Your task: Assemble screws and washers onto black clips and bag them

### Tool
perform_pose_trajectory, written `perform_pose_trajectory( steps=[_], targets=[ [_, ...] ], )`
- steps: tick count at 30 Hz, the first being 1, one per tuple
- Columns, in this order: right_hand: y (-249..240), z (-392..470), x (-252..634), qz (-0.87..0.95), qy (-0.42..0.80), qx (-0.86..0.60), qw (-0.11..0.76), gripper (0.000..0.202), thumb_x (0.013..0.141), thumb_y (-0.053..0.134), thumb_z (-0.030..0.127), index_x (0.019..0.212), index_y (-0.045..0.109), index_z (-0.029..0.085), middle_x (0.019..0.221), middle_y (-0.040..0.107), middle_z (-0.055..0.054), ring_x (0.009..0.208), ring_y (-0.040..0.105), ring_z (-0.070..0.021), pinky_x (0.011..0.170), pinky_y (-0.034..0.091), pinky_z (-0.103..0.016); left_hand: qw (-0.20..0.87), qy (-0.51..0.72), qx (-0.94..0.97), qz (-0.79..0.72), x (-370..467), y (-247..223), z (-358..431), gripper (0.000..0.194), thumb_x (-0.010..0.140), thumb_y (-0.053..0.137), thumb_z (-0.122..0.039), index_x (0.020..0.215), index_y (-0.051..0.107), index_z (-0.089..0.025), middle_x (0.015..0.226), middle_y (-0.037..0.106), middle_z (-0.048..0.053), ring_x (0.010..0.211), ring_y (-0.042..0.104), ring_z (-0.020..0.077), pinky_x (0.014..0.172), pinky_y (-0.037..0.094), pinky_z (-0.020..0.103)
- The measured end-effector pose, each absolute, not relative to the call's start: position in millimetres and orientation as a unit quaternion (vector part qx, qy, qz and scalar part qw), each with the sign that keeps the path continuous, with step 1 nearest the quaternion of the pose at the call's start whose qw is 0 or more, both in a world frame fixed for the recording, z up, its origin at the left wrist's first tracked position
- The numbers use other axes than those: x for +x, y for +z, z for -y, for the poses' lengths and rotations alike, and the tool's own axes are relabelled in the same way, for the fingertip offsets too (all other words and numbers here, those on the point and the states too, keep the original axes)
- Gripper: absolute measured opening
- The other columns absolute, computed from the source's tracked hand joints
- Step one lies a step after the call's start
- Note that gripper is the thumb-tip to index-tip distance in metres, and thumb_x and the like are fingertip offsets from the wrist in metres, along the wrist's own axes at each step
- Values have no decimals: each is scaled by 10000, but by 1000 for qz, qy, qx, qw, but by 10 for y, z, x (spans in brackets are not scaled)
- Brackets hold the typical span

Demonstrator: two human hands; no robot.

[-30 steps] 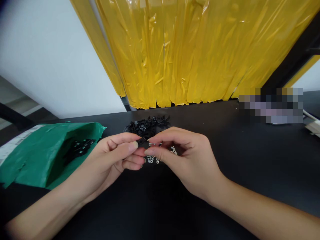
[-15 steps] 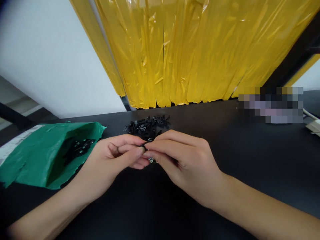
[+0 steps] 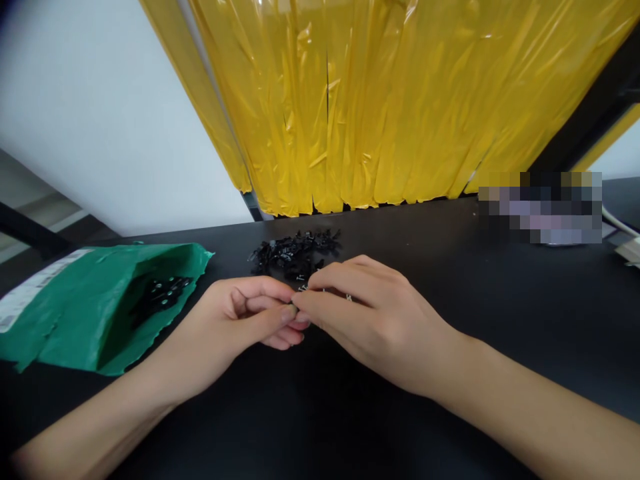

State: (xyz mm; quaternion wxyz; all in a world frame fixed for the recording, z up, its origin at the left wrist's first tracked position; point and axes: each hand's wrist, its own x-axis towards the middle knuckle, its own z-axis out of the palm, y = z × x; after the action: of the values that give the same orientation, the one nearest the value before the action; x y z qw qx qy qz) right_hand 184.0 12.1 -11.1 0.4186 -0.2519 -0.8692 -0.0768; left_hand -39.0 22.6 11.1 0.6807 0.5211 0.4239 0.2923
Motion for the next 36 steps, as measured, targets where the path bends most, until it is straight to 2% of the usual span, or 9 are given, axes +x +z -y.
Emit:
perform_pose_trajectory(
  steps=[7, 11, 14, 19, 25, 32, 36],
  targets=[
    [-99, -170, 1889, 885, -31, -234, 401, 119, 982, 681, 124, 1076, 735, 174, 1043, 765, -77, 866, 733, -153, 746, 613, -307, 696, 281, 506, -425, -409, 113, -241, 195, 836, 865, -236, 952, 745, -136, 881, 831, 54, 751, 786, 135, 711, 645, 202],
    [-106, -198, 1906, 894, -30, -215, 392, 211, 971, 663, 77, 1161, 730, 142, 1111, 774, -106, 935, 746, -173, 802, 618, -327, 698, 285, 502, -424, -425, 118, -245, 176, 866, 843, -239, 963, 738, -138, 884, 830, 51, 746, 785, 127, 709, 647, 199],
    [-102, -196, 1909, 890, -18, -213, 402, 200, 955, 670, 56, 1127, 744, 128, 1091, 775, -108, 932, 747, -167, 813, 610, -302, 704, 280, 503, -415, -428, 105, -238, 163, 897, 818, -269, 968, 737, -147, 893, 830, 45, 766, 788, 126, 716, 649, 203],
    [-84, -173, 1913, 893, -2, -224, 390, 118, 959, 696, 109, 1066, 735, 139, 1055, 769, -90, 907, 735, -163, 788, 598, -295, 707, 280, 502, -411, -420, 79, -225, 165, 885, 830, -271, 963, 743, -155, 844, 818, 33, 799, 791, 141, 739, 648, 215],
    [-76, -181, 1917, 894, -19, -215, 392, 199, 992, 646, 96, 1145, 727, 195, 1040, 753, -72, 860, 713, -145, 738, 581, -295, 681, 276, 538, -414, -432, 110, -230, 214, 845, 860, -328, 972, 785, -173, 933, 797, 44, 935, 763, 187, 723, 659, 245],
    [-80, -185, 1906, 892, -4, -219, 396, 32, 982, 697, 181, 1008, 715, 187, 972, 754, -50, 831, 709, -149, 747, 588, -296, 698, 266, 519, -416, -416, 121, -241, 222, 799, 896, -275, 940, 790, -141, 783, 764, 23, 729, 719, 112, 716, 632, 199],
    [-88, -178, 1902, 892, 16, -223, 393, 174, 974, 700, 190, 1143, 731, 165, 1040, 750, -84, 896, 725, -170, 772, 603, -305, 709, 278, 503, -409, -413, 114, -246, 206, 805, 891, -240, 954, 796, -134, 799, 766, 23, 737, 721, 97, 717, 616, 165]
  ],
)
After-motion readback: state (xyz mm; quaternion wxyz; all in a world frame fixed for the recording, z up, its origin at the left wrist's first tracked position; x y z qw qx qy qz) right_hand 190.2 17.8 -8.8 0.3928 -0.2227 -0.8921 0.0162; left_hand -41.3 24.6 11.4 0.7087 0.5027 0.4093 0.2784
